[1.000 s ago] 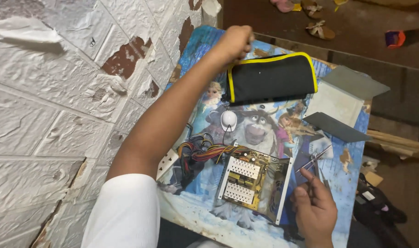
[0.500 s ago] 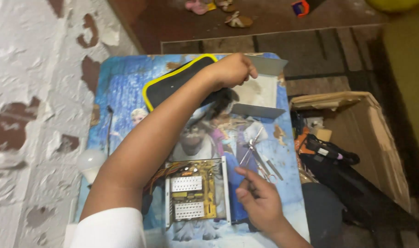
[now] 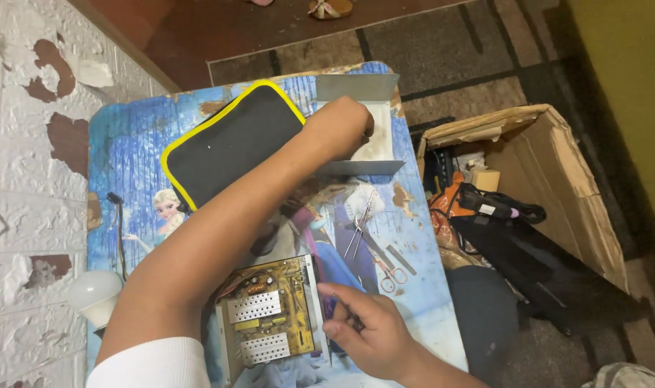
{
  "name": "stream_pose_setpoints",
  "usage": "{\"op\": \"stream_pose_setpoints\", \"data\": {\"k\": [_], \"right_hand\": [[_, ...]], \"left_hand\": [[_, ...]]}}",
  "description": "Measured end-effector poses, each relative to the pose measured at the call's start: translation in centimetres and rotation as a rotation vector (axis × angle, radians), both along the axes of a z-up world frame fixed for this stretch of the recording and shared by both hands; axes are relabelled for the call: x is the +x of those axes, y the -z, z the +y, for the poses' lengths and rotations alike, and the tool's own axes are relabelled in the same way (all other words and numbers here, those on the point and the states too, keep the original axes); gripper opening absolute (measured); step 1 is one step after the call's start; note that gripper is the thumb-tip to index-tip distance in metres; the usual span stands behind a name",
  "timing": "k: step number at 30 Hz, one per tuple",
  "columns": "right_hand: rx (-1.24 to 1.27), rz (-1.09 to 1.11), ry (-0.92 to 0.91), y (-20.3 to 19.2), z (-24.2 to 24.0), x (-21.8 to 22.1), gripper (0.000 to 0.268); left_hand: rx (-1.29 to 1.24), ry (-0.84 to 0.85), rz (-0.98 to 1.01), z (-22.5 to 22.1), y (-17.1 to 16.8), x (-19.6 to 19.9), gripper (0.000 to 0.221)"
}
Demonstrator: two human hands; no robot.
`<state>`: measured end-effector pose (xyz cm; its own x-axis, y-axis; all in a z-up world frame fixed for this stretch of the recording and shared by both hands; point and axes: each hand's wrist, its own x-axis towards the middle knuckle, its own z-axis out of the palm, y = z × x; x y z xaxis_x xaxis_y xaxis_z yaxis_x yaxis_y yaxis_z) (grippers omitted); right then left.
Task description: Disassembling a computer power supply unit to remove internal components like the circuit board and fan using a screwdriver.
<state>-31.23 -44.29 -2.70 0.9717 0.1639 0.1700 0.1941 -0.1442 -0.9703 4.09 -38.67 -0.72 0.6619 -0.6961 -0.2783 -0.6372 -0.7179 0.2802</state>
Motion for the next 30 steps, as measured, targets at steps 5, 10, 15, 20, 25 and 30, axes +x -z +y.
{"op": "stream_pose_setpoints", "data": {"k": [5,10,15,20,25,30], "right_hand": [[0.035,-0.001,-0.044,0.2,0.4,-0.5,0.049],[0.03,-0.013,-0.038,0.3,0.1,-0.4,0.049],[-0.059,-0.054,0.001,0.0,-0.8,-0.2,0.048],[0.007,0.042,0.219,-1.4,-4.7,0.6,0.058],[-0.352,0.073,0.377,-5.3,-8.0,6.8,0.06],[-0.504,0.176,0.446,-4.4,-10.1,13.6,0.069]], "left_hand": [[-0.154,-0.119,0.212,0.3,0.2,1.3,0.036],[-0.458,-0.408,0.669,0.8,-3.2,-0.2,0.062],[-0.357,-0.371,0.49,1.9,-4.1,0.2,0.05],[-0.69,-0.304,-0.101,4.4,-3.7,3.0,0.031],[-0.326,-0.216,-0.35,6.3,-1.7,5.6,0.035],[-0.158,-0.21,-0.349,7.0,-0.5,6.8,0.018]]}}
